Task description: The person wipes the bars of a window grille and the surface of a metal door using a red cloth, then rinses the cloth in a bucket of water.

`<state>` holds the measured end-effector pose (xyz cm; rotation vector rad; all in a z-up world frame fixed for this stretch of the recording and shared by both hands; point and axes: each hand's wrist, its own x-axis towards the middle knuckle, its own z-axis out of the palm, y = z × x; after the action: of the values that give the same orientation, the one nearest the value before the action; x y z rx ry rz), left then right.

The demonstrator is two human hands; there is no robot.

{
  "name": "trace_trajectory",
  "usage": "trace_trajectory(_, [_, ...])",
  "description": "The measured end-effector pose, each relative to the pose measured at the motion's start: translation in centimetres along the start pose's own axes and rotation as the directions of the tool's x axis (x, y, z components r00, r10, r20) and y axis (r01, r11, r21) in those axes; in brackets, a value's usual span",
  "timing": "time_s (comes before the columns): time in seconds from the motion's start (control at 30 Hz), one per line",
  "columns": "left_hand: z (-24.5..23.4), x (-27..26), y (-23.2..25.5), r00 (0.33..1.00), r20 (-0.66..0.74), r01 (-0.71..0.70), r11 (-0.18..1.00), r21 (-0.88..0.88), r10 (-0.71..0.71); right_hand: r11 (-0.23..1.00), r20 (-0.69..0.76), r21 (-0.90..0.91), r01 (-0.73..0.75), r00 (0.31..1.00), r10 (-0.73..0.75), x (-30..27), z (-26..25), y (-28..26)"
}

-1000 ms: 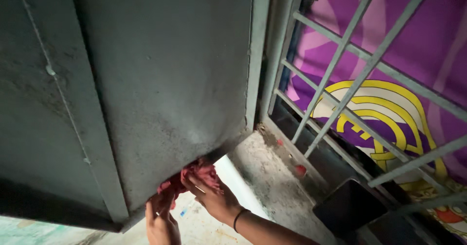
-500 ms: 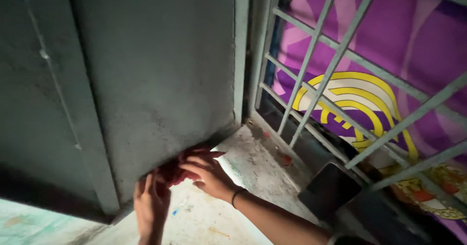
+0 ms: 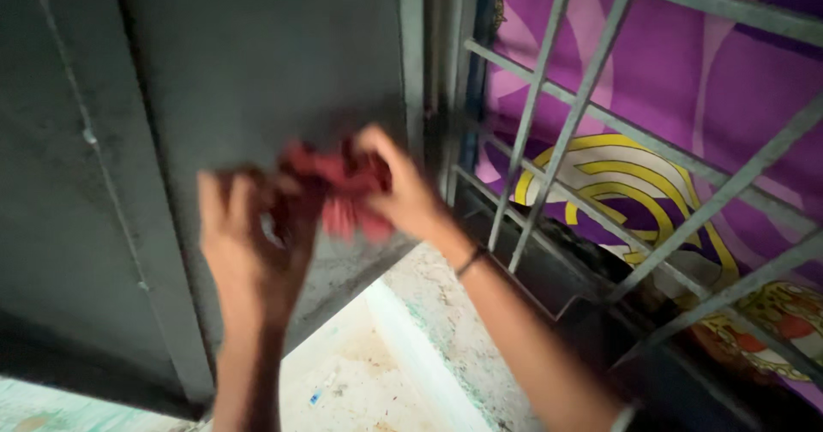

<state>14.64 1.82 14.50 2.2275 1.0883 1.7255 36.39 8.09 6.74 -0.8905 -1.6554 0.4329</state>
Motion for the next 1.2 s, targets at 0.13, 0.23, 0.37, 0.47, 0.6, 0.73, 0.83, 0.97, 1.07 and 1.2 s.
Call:
trace_trajectory(0.13, [-0.1, 7.1, 1.1, 0.823, -0.068, -0.501, 0.778, 0.379, 0.563, 0.77, -0.203, -0.569, 0.289, 0.858, -0.472, 7.8, -2.7, -4.8])
trace_trajectory(0.23, [1.1, 9.5, 0.4, 0.806, -0.056, -0.509, 0.738, 0.443, 0.589, 0.7, -0.156, -0.628, 0.34, 0.826, -0.541, 11.5, -0.8, -4.1])
trace_trajectory(0.37, [2.3, 8.8, -1.9, 0.791, 0.101, -0.573, 0.673, 0.467, 0.604, 0.704, 0.048, -0.642, 0.304, 0.932, -0.358, 10.0, 1.6, -1.9])
trace_trajectory(0.47, [3.5, 6.7, -2.9, 0.823, 0.136, -0.536, 0.674, 0.508, 0.552, 0.627, 0.065, -0.682, 0.377, 0.885, -0.461, 8.5, 2.6, -0.7])
trace_trajectory(0.6, [4.6, 4.4, -3.4, 0.892, 0.089, -0.436, 0.795, 0.422, 0.443, 0.697, 0.008, -0.647, 0.31, 0.917, -0.4, 6.6, 3.6, 0.9])
trace_trajectory(0.73, [5.2, -1.4, -4.5, 0.949, 0.092, -0.314, 0.866, 0.389, 0.302, 0.726, 0.123, -0.585, 0.362, 0.924, -0.362, 2.1, 4.3, 4.0])
trace_trajectory(0.83, [6.2, -9.6, -7.4, 0.984, 0.135, -0.154, 0.924, 0.35, 0.113, 0.933, 0.129, -0.315, 0.172, 0.982, -0.138, -5.0, 6.3, 7.2])
trace_trajectory(0.97, [9.9, -21.4, -14.5, 0.97, 0.235, -0.009, 0.949, 0.316, -0.069, 0.887, 0.258, -0.409, 0.216, 0.959, -0.115, -15.1, 7.3, 11.5])
trace_trajectory(1.07, [11.4, -28.2, -19.2, 0.948, 0.278, 0.117, 0.983, 0.139, -0.152, 0.826, 0.424, -0.483, 0.29, 0.903, -0.068, -19.3, 7.8, 13.3])
trace_trajectory(1.2, [12.6, -27.9, -21.2, 0.914, 0.364, 0.198, 0.98, -0.012, -0.18, 0.945, 0.274, -0.197, -0.262, 0.911, 0.31, -18.0, 8.6, 13.1])
